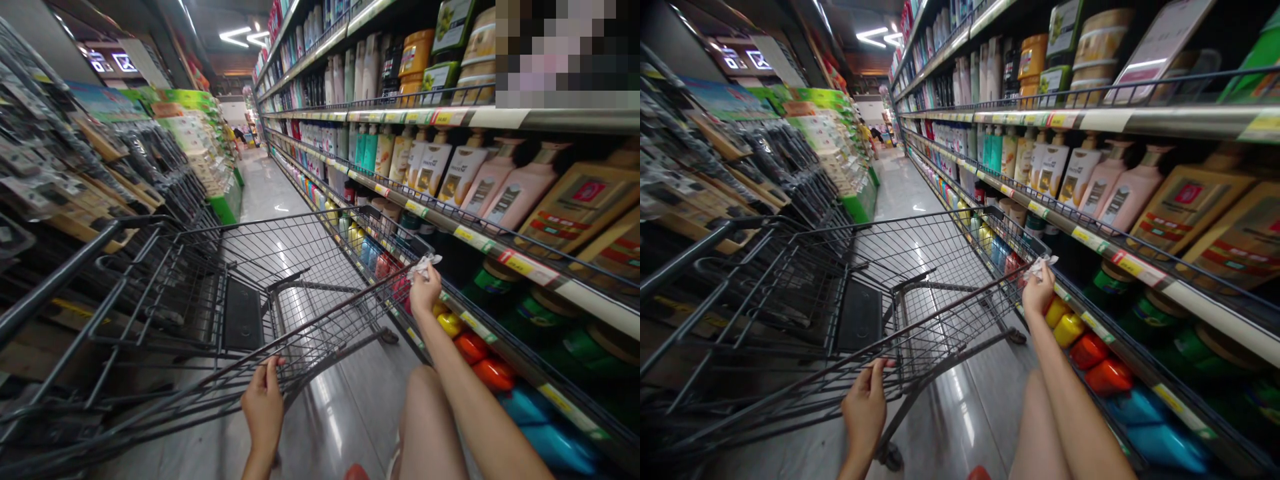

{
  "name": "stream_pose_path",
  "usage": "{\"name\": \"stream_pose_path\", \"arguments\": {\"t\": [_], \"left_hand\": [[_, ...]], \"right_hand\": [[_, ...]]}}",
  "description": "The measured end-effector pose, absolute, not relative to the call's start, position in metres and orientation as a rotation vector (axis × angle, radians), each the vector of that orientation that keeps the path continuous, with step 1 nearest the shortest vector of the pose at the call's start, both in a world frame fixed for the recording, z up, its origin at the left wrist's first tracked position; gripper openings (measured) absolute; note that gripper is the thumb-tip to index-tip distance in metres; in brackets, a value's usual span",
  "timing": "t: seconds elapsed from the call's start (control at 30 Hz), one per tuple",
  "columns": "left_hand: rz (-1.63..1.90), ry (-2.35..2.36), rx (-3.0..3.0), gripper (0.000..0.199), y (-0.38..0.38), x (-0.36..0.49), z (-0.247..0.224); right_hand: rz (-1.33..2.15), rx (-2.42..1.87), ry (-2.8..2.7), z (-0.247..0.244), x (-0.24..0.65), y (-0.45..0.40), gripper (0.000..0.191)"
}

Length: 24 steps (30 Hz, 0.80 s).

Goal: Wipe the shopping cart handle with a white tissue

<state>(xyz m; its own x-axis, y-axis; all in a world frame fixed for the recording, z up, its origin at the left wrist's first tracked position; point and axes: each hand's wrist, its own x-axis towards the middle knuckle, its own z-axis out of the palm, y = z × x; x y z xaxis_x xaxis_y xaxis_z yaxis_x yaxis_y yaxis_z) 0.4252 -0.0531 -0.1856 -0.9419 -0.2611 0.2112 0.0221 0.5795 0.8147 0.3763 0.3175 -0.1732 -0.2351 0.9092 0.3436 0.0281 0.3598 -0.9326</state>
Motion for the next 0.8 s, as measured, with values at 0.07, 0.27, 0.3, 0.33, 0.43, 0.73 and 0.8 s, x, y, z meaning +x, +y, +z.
{"name": "stream_pose_path", "arguments": {"t": [0.07, 0.27, 0.3, 0.33, 0.43, 0.73, 0.8], "left_hand": [[-1.313, -2.509, 0.213, 0.041, -0.051, 0.426, -0.185], [-1.341, -2.488, 0.229, 0.042, -0.047, 0.426, -0.180], [-1.338, -2.485, 0.232, 0.042, -0.046, 0.425, -0.180], [-1.335, -2.482, 0.235, 0.043, -0.045, 0.425, -0.180], [-1.334, -2.477, 0.235, 0.044, -0.044, 0.423, -0.180], [-1.378, -2.478, 0.260, 0.043, -0.043, 0.423, -0.180], [-1.374, -2.479, 0.271, 0.043, -0.042, 0.423, -0.179]], "right_hand": [[1.048, -0.847, -1.566, -0.172, 0.369, 0.305, 0.050], [1.043, -0.792, -1.595, -0.176, 0.374, 0.249, 0.045], [1.057, -0.770, -1.600, -0.176, 0.376, 0.240, 0.044], [1.070, -0.747, -1.602, -0.175, 0.379, 0.229, 0.043], [1.104, -0.695, -1.595, -0.174, 0.386, 0.195, 0.041], [1.254, -0.612, -1.556, -0.167, 0.400, 0.098, 0.033], [1.297, -0.580, -1.562, -0.166, 0.404, 0.085, 0.034]]}}
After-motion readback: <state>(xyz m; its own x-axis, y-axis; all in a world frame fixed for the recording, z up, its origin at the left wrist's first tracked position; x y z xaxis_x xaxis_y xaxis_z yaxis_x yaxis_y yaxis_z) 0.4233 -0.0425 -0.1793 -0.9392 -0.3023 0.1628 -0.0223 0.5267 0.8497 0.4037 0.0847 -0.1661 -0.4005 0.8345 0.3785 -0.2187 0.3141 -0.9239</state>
